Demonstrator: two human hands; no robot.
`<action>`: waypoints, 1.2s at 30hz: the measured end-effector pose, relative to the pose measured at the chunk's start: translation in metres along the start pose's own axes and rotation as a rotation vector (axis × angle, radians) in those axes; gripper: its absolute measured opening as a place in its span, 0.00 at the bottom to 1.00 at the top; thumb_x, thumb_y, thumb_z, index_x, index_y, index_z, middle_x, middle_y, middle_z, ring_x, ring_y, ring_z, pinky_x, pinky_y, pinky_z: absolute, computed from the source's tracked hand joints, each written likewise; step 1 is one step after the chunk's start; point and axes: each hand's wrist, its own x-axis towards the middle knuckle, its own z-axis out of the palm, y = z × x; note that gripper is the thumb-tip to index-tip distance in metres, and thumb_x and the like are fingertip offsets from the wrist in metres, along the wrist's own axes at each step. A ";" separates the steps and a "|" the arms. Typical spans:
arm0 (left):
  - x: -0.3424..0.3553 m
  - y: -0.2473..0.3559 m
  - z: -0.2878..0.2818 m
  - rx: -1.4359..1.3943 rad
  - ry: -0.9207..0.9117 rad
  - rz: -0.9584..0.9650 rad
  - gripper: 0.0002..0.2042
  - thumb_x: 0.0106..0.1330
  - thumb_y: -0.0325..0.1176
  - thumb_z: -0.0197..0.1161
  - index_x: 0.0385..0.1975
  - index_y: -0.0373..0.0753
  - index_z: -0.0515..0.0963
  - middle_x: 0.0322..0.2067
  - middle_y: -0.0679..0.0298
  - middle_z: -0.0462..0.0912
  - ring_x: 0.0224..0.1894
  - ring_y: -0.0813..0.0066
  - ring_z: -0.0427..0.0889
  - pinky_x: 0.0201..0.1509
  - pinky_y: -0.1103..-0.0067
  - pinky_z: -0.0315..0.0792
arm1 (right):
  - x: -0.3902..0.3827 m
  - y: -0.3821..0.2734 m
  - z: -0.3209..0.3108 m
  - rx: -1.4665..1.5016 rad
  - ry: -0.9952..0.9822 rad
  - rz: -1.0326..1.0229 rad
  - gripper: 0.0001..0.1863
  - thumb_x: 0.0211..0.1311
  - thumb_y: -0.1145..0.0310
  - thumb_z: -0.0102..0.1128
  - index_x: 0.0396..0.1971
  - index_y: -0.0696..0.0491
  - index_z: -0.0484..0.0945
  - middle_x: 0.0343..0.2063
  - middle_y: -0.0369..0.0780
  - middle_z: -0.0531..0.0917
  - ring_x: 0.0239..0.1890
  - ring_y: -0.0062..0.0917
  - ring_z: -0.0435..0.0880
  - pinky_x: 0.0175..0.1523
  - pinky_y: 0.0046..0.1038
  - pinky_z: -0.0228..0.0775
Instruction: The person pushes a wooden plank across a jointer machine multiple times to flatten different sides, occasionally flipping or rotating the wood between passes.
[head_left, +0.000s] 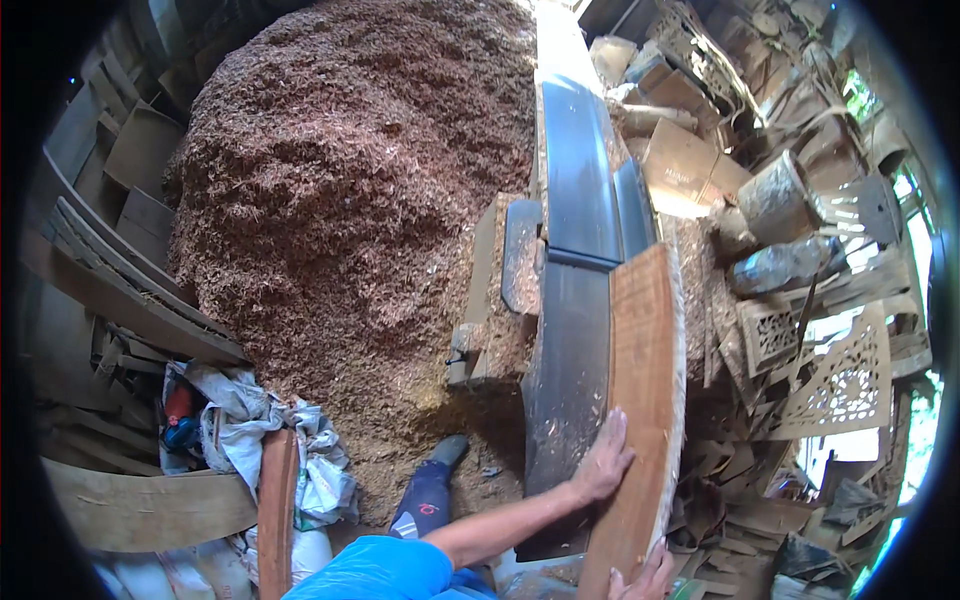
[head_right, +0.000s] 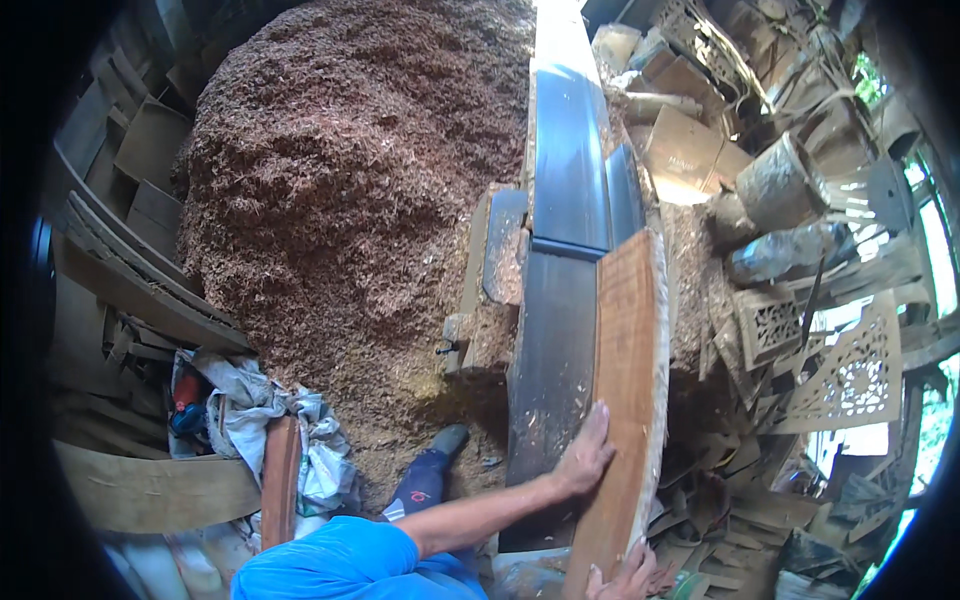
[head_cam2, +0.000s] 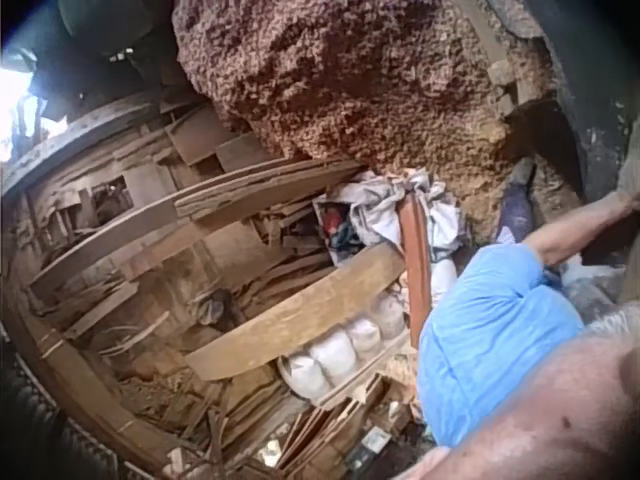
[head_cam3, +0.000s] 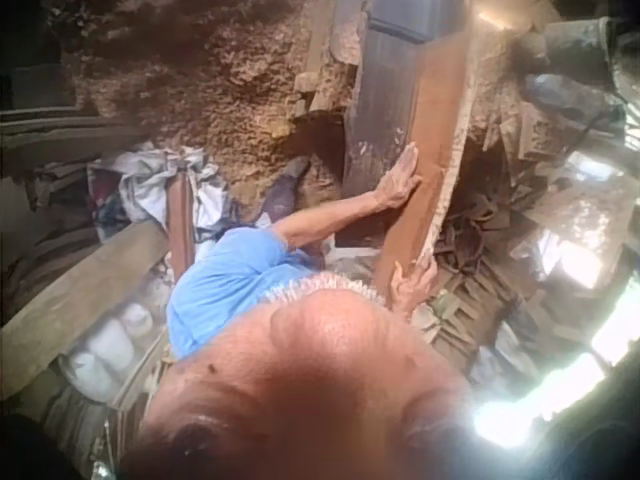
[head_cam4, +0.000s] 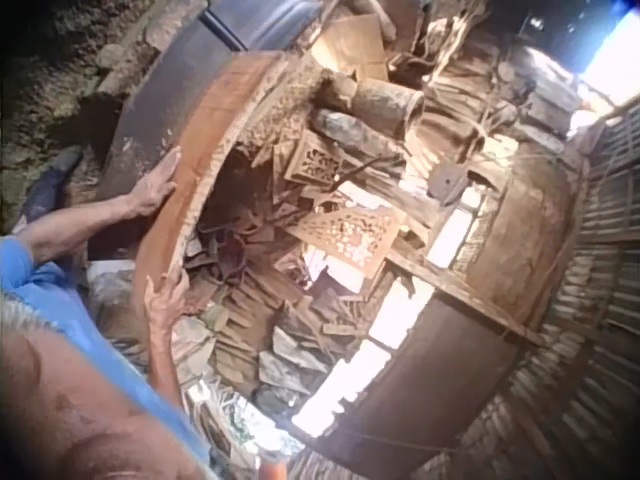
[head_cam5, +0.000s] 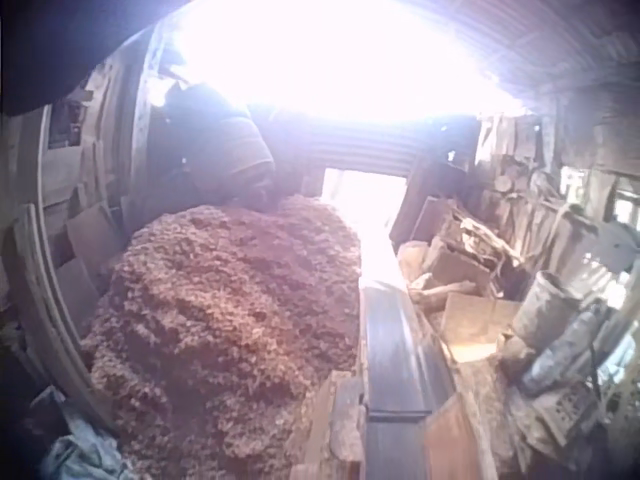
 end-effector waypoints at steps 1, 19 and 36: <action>-0.026 0.008 0.007 -0.022 -0.004 -0.005 0.34 0.76 0.38 0.50 0.72 0.22 0.46 0.73 0.34 0.45 0.77 0.39 0.43 0.80 0.60 0.41 | 0.000 0.004 0.002 -0.046 -0.001 -0.027 0.45 0.54 0.54 0.72 0.71 0.49 0.63 0.59 0.50 0.72 0.55 0.50 0.76 0.58 0.48 0.70; -0.010 -0.005 0.009 -0.054 -0.048 -0.069 0.33 0.79 0.39 0.45 0.73 0.24 0.43 0.74 0.34 0.40 0.78 0.41 0.40 0.80 0.64 0.39 | 0.131 -0.030 0.020 0.011 -0.093 0.018 0.57 0.49 0.70 0.72 0.77 0.49 0.45 0.41 0.54 0.74 0.36 0.55 0.80 0.40 0.50 0.73; -0.038 0.029 0.015 -0.151 -0.022 -0.061 0.37 0.75 0.38 0.52 0.74 0.25 0.42 0.73 0.32 0.41 0.77 0.34 0.40 0.79 0.55 0.40 | 0.292 -0.092 0.033 -0.138 -0.054 -0.003 0.56 0.55 0.62 0.72 0.77 0.40 0.43 0.37 0.56 0.81 0.38 0.54 0.85 0.45 0.50 0.80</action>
